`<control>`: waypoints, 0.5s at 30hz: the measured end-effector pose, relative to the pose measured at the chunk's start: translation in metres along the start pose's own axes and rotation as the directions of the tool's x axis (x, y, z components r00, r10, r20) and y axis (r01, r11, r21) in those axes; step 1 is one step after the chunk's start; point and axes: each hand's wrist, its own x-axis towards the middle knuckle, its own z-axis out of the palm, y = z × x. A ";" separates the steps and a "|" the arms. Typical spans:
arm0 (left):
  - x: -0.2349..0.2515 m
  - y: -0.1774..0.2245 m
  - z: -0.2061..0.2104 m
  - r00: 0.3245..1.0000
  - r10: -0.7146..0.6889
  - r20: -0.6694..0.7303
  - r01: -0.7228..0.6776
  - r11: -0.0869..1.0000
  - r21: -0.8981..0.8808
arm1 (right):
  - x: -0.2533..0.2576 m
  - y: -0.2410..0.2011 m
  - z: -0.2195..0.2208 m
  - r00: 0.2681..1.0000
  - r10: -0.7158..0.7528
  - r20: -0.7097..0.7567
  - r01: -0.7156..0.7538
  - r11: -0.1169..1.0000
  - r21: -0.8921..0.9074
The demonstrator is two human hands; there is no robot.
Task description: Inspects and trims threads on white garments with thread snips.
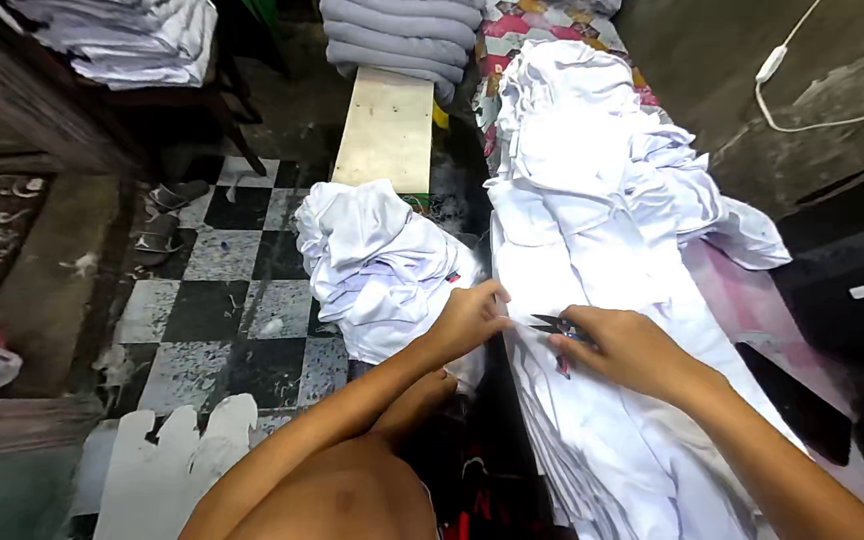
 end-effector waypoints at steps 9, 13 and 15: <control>0.006 -0.017 0.009 0.858 0.500 -0.114 -0.478 0.860 0.177 | 0.002 0.018 0.013 0.999 0.029 -0.023 -0.023 0.976 0.216; 0.009 -0.019 0.009 0.784 0.611 -0.110 -0.563 0.774 0.291 | 0.000 0.019 0.014 0.994 0.055 -0.094 -0.027 0.961 0.274; 0.011 -0.018 0.007 0.732 0.678 -0.068 -0.605 0.693 0.392 | 0.000 0.019 0.018 0.993 0.055 -0.107 -0.025 0.964 0.266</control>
